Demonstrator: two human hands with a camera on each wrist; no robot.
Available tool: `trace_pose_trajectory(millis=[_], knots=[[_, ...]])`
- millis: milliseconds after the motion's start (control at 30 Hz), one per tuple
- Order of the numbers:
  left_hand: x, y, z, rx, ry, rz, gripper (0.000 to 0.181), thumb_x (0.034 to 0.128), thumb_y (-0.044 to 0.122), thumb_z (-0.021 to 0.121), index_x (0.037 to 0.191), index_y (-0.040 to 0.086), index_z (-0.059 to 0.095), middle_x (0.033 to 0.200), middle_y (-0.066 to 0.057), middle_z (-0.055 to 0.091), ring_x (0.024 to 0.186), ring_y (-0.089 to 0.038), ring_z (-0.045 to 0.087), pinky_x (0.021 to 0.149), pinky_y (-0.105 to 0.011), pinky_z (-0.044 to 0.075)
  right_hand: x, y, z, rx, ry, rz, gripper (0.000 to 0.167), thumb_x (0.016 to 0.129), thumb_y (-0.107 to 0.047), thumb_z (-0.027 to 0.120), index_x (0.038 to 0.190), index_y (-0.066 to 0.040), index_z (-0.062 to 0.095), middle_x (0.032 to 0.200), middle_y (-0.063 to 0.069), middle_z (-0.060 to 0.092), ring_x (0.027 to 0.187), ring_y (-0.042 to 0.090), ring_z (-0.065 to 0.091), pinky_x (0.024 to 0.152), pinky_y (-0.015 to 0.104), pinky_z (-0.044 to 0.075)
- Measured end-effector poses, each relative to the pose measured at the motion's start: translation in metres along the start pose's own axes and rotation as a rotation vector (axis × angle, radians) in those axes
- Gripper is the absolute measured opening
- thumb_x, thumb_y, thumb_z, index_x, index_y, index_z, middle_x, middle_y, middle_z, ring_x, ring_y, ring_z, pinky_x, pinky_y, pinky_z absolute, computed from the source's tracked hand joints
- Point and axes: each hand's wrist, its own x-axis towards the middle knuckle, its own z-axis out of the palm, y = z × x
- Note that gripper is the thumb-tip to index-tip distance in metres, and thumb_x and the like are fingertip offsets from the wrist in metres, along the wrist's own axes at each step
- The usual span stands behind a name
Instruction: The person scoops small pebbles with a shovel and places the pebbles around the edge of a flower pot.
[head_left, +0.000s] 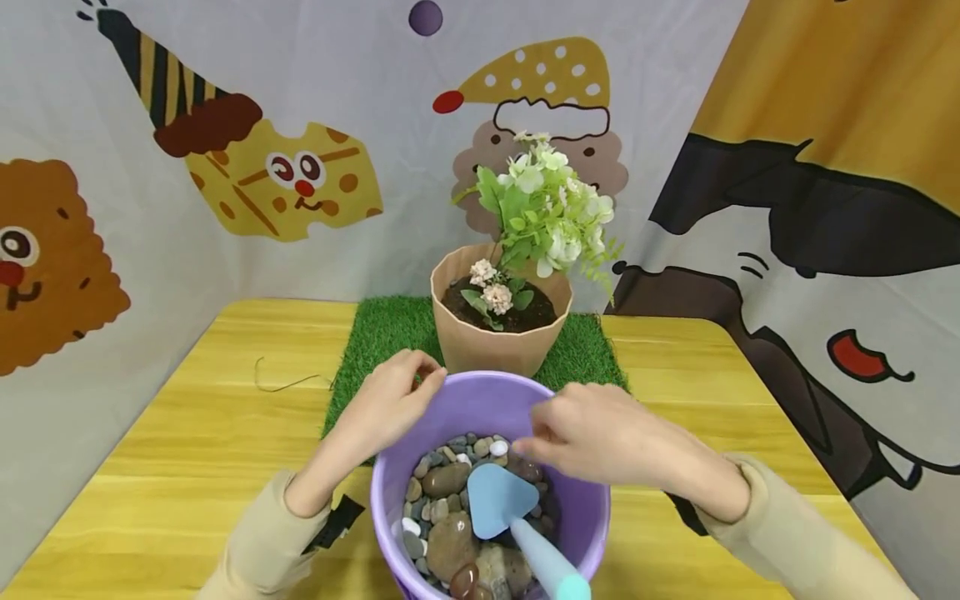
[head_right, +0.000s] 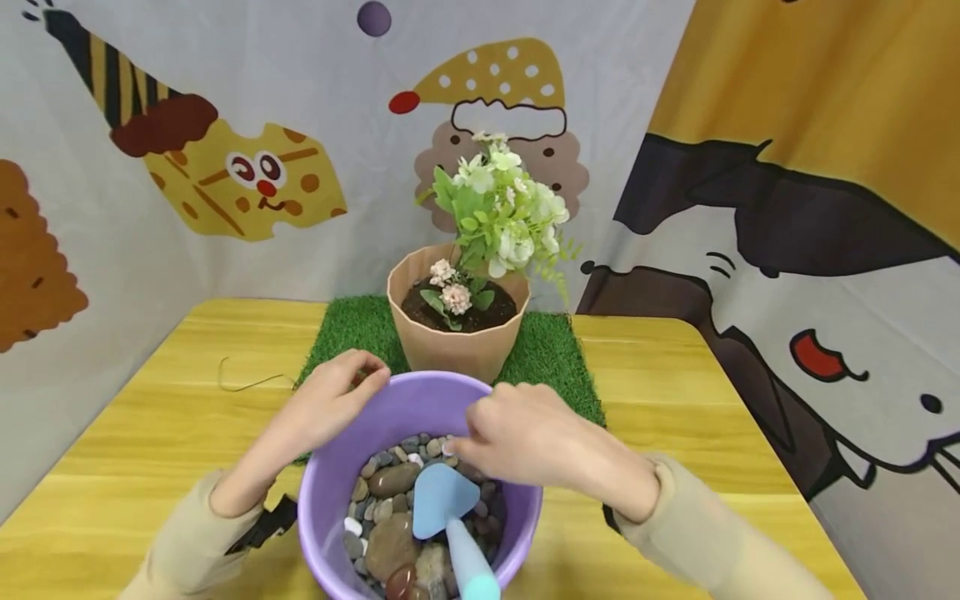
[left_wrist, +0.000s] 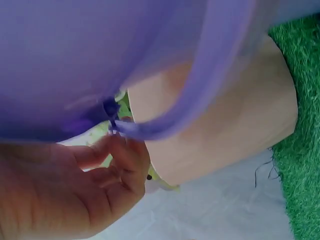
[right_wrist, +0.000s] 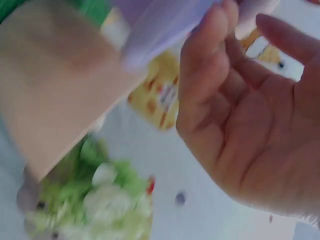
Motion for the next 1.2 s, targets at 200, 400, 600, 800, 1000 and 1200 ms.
trace_pose_trajectory(millis=[200, 400, 600, 800, 1000, 1200], knots=[[-0.008, 0.004, 0.008, 0.055, 0.049, 0.023, 0.027, 0.0874, 0.022, 0.056, 0.108, 0.007, 0.065, 0.101, -0.008, 0.06, 0.083, -0.019, 0.057, 0.073, -0.035, 0.05, -0.005, -0.022, 0.021, -0.065, -0.162, -0.068, 0.048, 0.083, -0.058, 0.058, 0.05, -0.025, 0.045, 0.043, -0.017, 0.034, 0.041, 0.004, 0.035, 0.042, 0.024, 0.032], [-0.01, 0.003, 0.008, 0.027, 0.042, 0.021, 0.03, 0.0826, 0.016, 0.058, 0.111, 0.007, 0.063, 0.102, -0.008, 0.058, 0.082, -0.018, 0.054, 0.069, -0.032, 0.048, -0.002, -0.03, 0.033, -0.092, -0.278, 0.003, 0.051, 0.073, -0.058, 0.067, 0.046, -0.023, 0.042, 0.042, -0.011, 0.036, 0.042, 0.009, 0.04, 0.042, 0.026, 0.035], [-0.01, 0.002, 0.008, 0.001, 0.031, 0.013, 0.032, 0.0818, 0.015, 0.058, 0.113, 0.008, 0.063, 0.104, -0.007, 0.058, 0.083, -0.018, 0.054, 0.071, -0.032, 0.047, 0.002, -0.034, 0.037, -0.123, -0.343, 0.093, 0.037, 0.068, -0.042, 0.072, 0.051, -0.022, 0.046, 0.05, -0.008, 0.046, 0.047, 0.01, 0.043, 0.045, 0.026, 0.036], [-0.011, 0.003, 0.008, -0.002, 0.03, 0.006, 0.033, 0.0814, 0.016, 0.059, 0.114, 0.009, 0.063, 0.103, -0.006, 0.058, 0.084, -0.018, 0.054, 0.071, -0.032, 0.047, 0.002, -0.03, 0.033, -0.128, -0.385, 0.138, 0.03, 0.07, -0.036, 0.073, 0.056, -0.021, 0.052, 0.056, -0.006, 0.052, 0.05, 0.011, 0.047, 0.048, 0.026, 0.037], [-0.013, 0.005, 0.007, 0.02, 0.036, -0.015, 0.036, 0.0808, 0.016, 0.059, 0.116, 0.009, 0.063, 0.106, -0.006, 0.059, 0.084, -0.019, 0.055, 0.072, -0.032, 0.047, 0.0, -0.025, 0.025, -0.064, -0.395, 0.147, 0.026, 0.071, -0.029, 0.073, 0.058, -0.02, 0.053, 0.052, -0.005, 0.053, 0.044, 0.01, 0.05, 0.045, 0.024, 0.039], [-0.016, 0.005, 0.005, 0.038, 0.057, 0.008, 0.038, 0.0803, 0.011, 0.057, 0.118, 0.007, 0.062, 0.108, -0.009, 0.06, 0.084, -0.019, 0.056, 0.07, -0.033, 0.049, -0.003, -0.021, 0.014, -0.014, -0.364, 0.106, 0.034, 0.074, -0.022, 0.071, 0.053, -0.02, 0.045, 0.044, -0.007, 0.042, 0.04, 0.007, 0.046, 0.04, 0.021, 0.034]])
